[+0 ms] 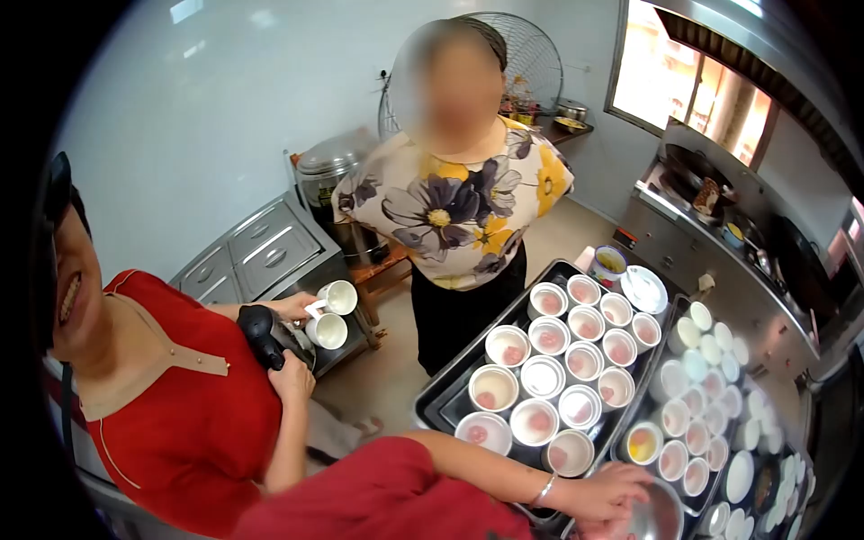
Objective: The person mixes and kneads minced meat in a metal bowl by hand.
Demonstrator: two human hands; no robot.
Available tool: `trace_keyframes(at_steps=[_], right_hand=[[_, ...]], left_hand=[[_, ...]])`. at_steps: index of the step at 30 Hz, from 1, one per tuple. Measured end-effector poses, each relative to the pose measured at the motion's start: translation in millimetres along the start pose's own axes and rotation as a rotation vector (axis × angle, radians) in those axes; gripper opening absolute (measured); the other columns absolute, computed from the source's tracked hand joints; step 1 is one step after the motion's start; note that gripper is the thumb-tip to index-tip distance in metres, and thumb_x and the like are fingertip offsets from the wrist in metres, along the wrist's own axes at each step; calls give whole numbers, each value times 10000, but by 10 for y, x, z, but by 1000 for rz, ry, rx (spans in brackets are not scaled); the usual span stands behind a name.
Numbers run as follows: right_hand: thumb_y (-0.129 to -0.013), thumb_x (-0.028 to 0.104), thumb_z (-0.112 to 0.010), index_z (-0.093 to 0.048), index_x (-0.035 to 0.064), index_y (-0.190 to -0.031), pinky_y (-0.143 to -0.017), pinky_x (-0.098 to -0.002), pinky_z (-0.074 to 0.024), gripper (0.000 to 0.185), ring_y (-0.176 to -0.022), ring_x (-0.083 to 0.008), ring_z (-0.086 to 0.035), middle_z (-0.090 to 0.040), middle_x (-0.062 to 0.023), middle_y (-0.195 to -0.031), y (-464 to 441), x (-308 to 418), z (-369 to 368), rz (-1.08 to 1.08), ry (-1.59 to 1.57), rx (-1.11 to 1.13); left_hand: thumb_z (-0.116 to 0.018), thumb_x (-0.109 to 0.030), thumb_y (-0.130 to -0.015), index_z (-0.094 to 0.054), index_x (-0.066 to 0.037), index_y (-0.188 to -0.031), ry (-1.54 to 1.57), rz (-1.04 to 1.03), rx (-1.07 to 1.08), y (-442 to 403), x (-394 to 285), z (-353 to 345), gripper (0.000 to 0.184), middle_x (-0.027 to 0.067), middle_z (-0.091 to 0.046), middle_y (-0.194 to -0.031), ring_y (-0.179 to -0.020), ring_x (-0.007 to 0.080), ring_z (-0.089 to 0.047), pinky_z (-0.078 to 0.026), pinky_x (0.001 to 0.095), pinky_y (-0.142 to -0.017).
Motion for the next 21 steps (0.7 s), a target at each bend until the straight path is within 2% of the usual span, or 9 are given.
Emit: trace_keyframes(at_steps=[1,2,4,5,7,11,12,17,21], right_hand=[[-857,229,-401,-510,84,-913,-656,-253,-434,189,-693,-126,-524,-540,-11,-774,167,-124,-446,9,132,-171],[-865,238,-390,-503,87,-889,-607,-235,-433,190,-643,-116,-513,-527,-9,-727,257,-186,-657,15,258,-336],[-872,241,-381,-491,86,-866,-550,-219,-414,190,-604,-102,-492,-513,-12,-698,174,132,-307,-2,342,-218],[-878,243,-372,-479,85,-843,-492,-202,-395,195,-565,-88,-470,-500,-14,-669,187,163,-396,-28,436,-97],[-871,219,-403,-467,62,-774,-438,-167,-326,195,-519,-75,-430,-488,-20,-640,182,288,-449,351,830,-37],[-854,188,-420,-503,12,-842,-613,-228,-387,195,-675,-124,-485,-523,-53,-756,195,311,-452,651,1555,138],[-846,180,-427,-514,-1,-879,-694,-260,-397,203,-754,-143,-502,-537,-67,-816,266,194,-601,745,1841,274],[-843,226,-428,-530,5,-967,-836,-313,-353,274,-938,-173,-480,-529,-84,-1003,310,389,-329,624,1106,6],[-856,255,-404,-524,50,-953,-755,-289,-409,257,-868,-147,-515,-534,-50,-981,173,411,183,249,507,-112]], left_hand=[[-520,-198,-741,-505,-71,-1005,-126,13,38,-19,10,7,294,133,-375,-1170,-989,224,-446,-357,326,-827],[-508,-227,-765,-494,-70,-1023,388,400,108,-51,147,17,302,109,-411,-1118,-931,197,-466,-374,316,-776],[-439,-386,-825,-481,-92,-1038,1141,889,204,-12,229,-43,366,30,-488,-922,-767,130,-483,-400,292,-659],[-439,-386,-825,-481,-92,-1038,1140,891,214,68,356,-141,366,30,-488,-922,-767,130,-483,-400,292,-659],[-376,-490,-822,-486,-115,-1017,1648,1409,111,414,608,-551,436,-2,-494,-812,-748,133,-473,-405,292,-674],[-339,-522,-821,-522,-120,-912,1737,1572,53,342,266,-344,451,-1,-518,-802,-742,155,-491,-415,293,-682],[-331,-508,-829,-532,-117,-891,1890,1365,70,296,292,-366,444,8,-538,-759,-706,164,-506,-422,293,-677],[-350,-478,-838,-506,-79,-852,1903,1324,130,414,430,-491,428,20,-544,-702,-558,119,-458,-363,229,-509],[-356,-460,-844,-478,-80,-871,1604,1374,-23,369,444,-423,401,16,-518,-677,-553,111,-437,-352,231,-520]])
Point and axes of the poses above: each hand's wrist, its own y-axis away from the middle knuckle, its own z-axis out of the back of the hand, x = y × z, the point moved 5 cm from there along -y, towards the middle knuckle
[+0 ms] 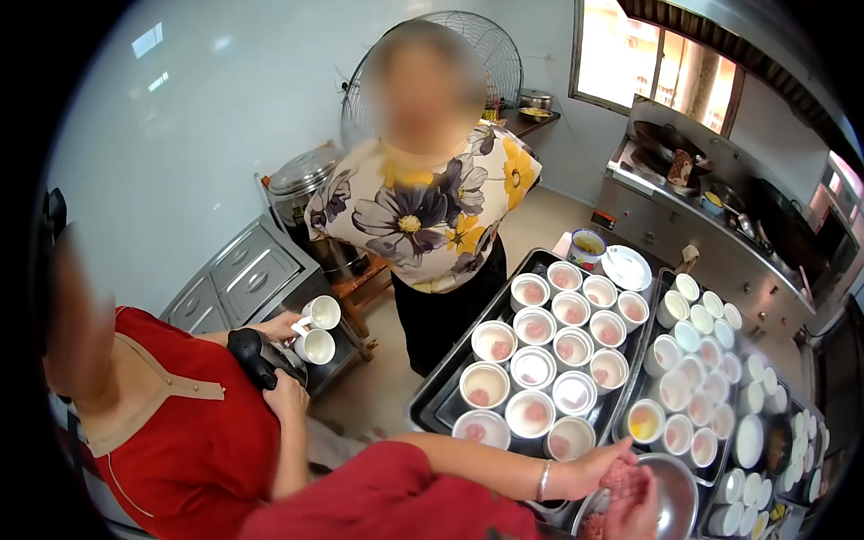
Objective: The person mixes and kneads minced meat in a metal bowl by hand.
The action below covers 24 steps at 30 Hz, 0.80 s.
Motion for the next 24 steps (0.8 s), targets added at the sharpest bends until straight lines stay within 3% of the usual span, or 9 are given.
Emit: trace_keyframes(at_steps=[2,4,5,9,13,14,16,17,24], right_hand=[[-861,259,-393,-522,63,-948,-722,-280,-424,250,-822,-135,-532,-551,-37,-934,33,-138,-89,-209,-185,-62],[-859,282,-394,-526,86,-896,-538,-242,-444,239,-648,-123,-544,-571,-20,-768,199,-308,-354,-454,-375,-243],[-859,282,-394,-526,86,-896,-538,-242,-444,239,-648,-123,-544,-571,-20,-768,204,-289,-329,-448,-375,-247],[-851,331,-404,-495,86,-798,-304,-204,-307,267,-425,-121,-452,-517,-20,-615,115,-156,-185,-337,-297,19],[-850,249,-415,-494,47,-778,-445,-220,-385,229,-531,-121,-470,-484,-39,-640,224,211,-434,-24,221,45],[-850,249,-415,-494,47,-778,-445,-220,-385,229,-531,-121,-470,-484,-39,-640,216,180,-385,-15,221,48],[-813,124,-454,-493,23,-802,-627,-256,-407,109,-697,-156,-488,-483,-72,-755,292,333,-640,674,1085,141],[-750,30,-487,-493,7,-873,-748,-285,-376,125,-842,-197,-471,-483,-101,-890,352,326,-707,623,1192,235],[-666,83,-574,-519,17,-912,-729,-317,-391,261,-842,-242,-486,-517,-110,-926,517,509,-961,729,1401,328]], left_hand=[[-355,-447,-849,-482,-70,-868,-271,-88,186,163,-45,-339,398,34,-522,-732,-651,126,-479,-385,243,-609],[-351,-424,-856,-507,-75,-956,-1200,-644,211,170,-135,-481,395,44,-497,-941,-798,113,-472,-382,245,-721],[-351,-424,-856,-507,-75,-956,-1198,-643,219,145,-113,-477,395,44,-497,-941,-798,113,-472,-382,245,-721],[-335,-485,-839,-481,-81,-956,-702,-327,69,206,-170,-390,445,26,-455,-922,-878,131,-448,-360,351,-726],[-377,-569,-784,-464,-115,-1036,-84,144,29,99,110,-81,527,6,-468,-979,-846,137,-458,-355,318,-772],[-377,-569,-784,-464,-115,-1036,-90,141,35,106,130,-104,527,6,-468,-979,-846,137,-458,-355,318,-772],[-357,-551,-801,-489,-93,-953,61,242,-10,199,203,-164,500,14,-510,-916,-804,148,-491,-391,316,-740],[-344,-531,-816,-510,-91,-893,110,176,124,165,199,-205,476,27,-544,-841,-801,157,-514,-412,304,-735],[-397,-440,-836,-500,-70,-810,102,78,94,89,214,2,385,23,-514,-648,-641,152,-510,-431,293,-632]])
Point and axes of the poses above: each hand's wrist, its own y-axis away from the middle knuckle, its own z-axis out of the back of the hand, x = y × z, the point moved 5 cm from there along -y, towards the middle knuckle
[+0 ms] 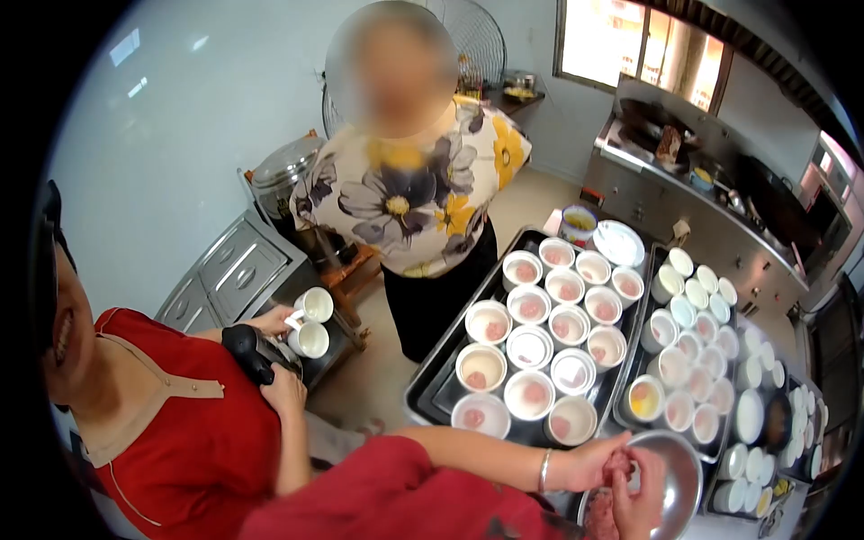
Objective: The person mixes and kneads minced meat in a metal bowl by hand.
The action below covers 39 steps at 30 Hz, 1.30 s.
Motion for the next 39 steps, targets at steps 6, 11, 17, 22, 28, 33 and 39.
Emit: trace_keyframes(at_steps=[6,11,17,22,28,33,39], right_hand=[[-585,40,-648,-534,30,-945,-460,-200,-375,378,-547,-103,-468,-508,-71,-856,68,-208,52,-56,-23,75],[-547,13,-681,-519,9,-933,-473,-239,-418,418,-557,-133,-497,-510,-77,-841,84,-274,-56,-135,-16,116],[-555,29,-678,-531,9,-857,-474,-263,-421,336,-536,-198,-521,-520,-96,-723,121,-343,-70,-81,80,167],[-578,42,-666,-554,19,-844,-469,-252,-406,290,-528,-161,-513,-533,-78,-688,111,-383,-77,-126,48,152],[-605,51,-655,-559,2,-831,-466,-242,-402,251,-512,-129,-500,-543,-62,-664,140,-445,-100,-209,-48,30],[-642,42,-632,-550,-14,-786,-466,-229,-404,175,-510,-100,-492,-525,-40,-597,226,-676,-112,-249,-59,43],[-676,46,-615,-531,-10,-740,-474,-208,-404,120,-528,-73,-487,-508,-18,-575,269,-871,-131,-397,-175,32]], left_hand=[[-418,-259,-858,-482,-83,-822,-69,-111,67,2,-40,-45,191,-40,-396,-557,-504,70,-373,-324,215,-473],[-449,-243,-847,-478,-78,-883,-136,-133,112,-50,-61,1,171,-12,-488,-723,-638,74,-475,-401,220,-556],[-538,-158,-794,-454,-58,-1019,-237,-64,166,35,-16,-37,260,34,-516,-918,-835,120,-503,-417,253,-730],[-522,-119,-789,-450,-57,-1029,-180,-55,143,-6,-3,13,258,36,-521,-918,-854,129,-509,-422,258,-730],[-514,-109,-791,-500,-81,-949,-145,-71,210,3,-13,-55,161,3,-541,-842,-770,118,-523,-423,260,-697],[-494,-88,-789,-484,-61,-990,-146,-34,118,-5,9,-10,203,27,-535,-888,-786,137,-521,-418,292,-733],[-472,-27,-761,-474,-47,-1012,-173,-57,129,-83,21,40,252,35,-535,-927,-835,149,-526,-416,288,-754]])
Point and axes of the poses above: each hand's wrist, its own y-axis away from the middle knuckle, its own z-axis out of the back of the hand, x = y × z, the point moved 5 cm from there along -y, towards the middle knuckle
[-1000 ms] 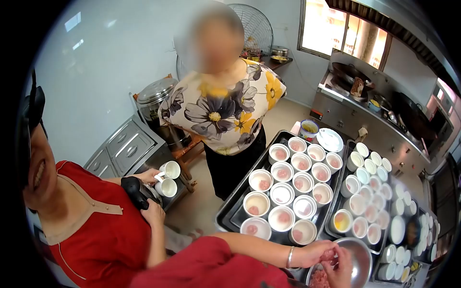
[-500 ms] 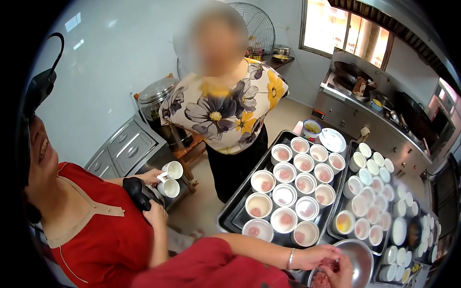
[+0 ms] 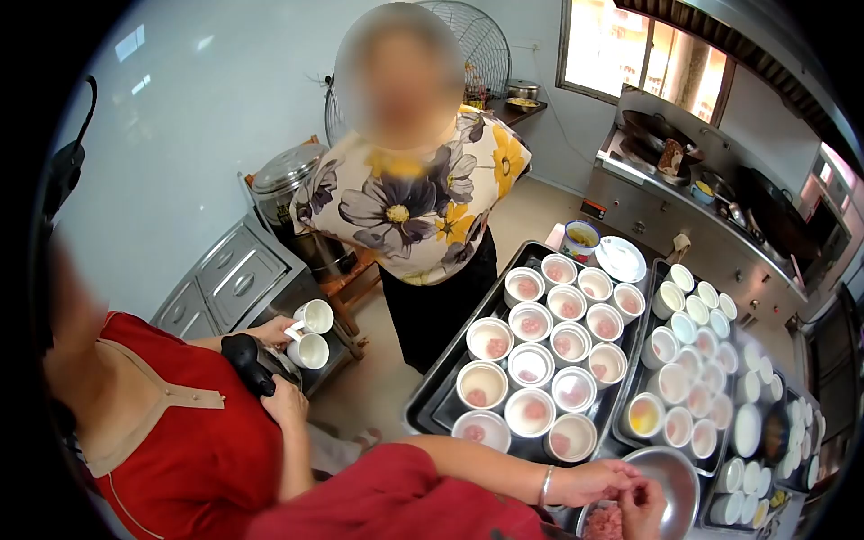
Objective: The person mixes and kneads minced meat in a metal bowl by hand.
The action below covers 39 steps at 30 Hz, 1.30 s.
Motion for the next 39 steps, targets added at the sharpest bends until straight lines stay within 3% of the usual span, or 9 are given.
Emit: trace_keyframes(at_steps=[8,11,15,25,29,31,32,34,39], right_hand=[[-701,107,-611,-541,-14,-802,-480,-221,-408,173,-558,-107,-498,-512,-38,-719,1,440,-46,341,227,2],[-704,132,-616,-541,-10,-778,-484,-231,-402,177,-564,-112,-497,-504,-46,-692,-5,160,-54,26,-69,34],[-734,70,-579,-513,5,-736,-476,-216,-399,93,-505,-95,-468,-498,-20,-650,-26,141,-19,258,99,-71],[-736,44,-570,-486,50,-799,-467,-190,-383,105,-524,-71,-443,-479,-12,-650,121,-34,80,-343,-902,-171],[-763,84,-540,-500,34,-839,-472,-194,-379,100,-536,-74,-440,-483,-25,-658,383,-995,314,-324,-526,-234],[-777,118,-529,-520,22,-876,-461,-189,-373,138,-548,-70,-454,-502,-33,-677,607,-1057,211,566,685,-68],[-777,118,-529,-520,22,-876,-461,-189,-373,138,-548,-70,-454,-502,-33,-677,705,-848,208,558,689,-56],[-772,203,-529,-531,30,-1035,-852,-392,-378,315,-1038,-300,-454,-523,-157,-1047,814,-513,37,518,1151,397],[-723,275,-569,-581,90,-988,-792,-367,-403,324,-1011,-276,-474,-530,-136,-1041,591,-931,323,99,893,471]], left_hand=[[-515,-106,-779,-463,-47,-1036,-127,-12,133,17,-69,-88,269,39,-520,-962,-891,133,-495,-391,280,-779],[-516,-175,-808,-472,-62,-1029,-104,18,134,-44,5,-33,251,31,-521,-964,-922,134,-494,-403,280,-789],[-469,-176,-841,-459,-54,-1061,-57,41,74,-21,13,-7,252,43,-513,-1014,-932,149,-504,-419,288,-782],[-521,-72,-766,-478,-71,-888,64,69,-1,55,-7,23,130,-1,-494,-733,-641,108,-486,-411,246,-615],[-593,-131,-748,-476,-98,-810,268,73,133,20,-174,-51,136,-2,-485,-647,-600,96,-475,-411,240,-578],[-602,-119,-744,-473,-94,-817,134,-28,-76,83,-286,-57,150,5,-494,-668,-600,96,-475,-418,245,-579],[-585,-78,-745,-476,-81,-842,118,-24,-103,81,-292,-41,146,15,-511,-702,-621,103,-494,-431,248,-590],[-576,-66,-746,-476,-74,-856,118,-21,-88,70,-317,-59,148,19,-518,-718,-633,109,-504,-436,248,-600],[-549,-30,-733,-483,-47,-896,77,-30,-105,91,-316,-60,177,33,-530,-734,-656,121,-520,-439,235,-614]])
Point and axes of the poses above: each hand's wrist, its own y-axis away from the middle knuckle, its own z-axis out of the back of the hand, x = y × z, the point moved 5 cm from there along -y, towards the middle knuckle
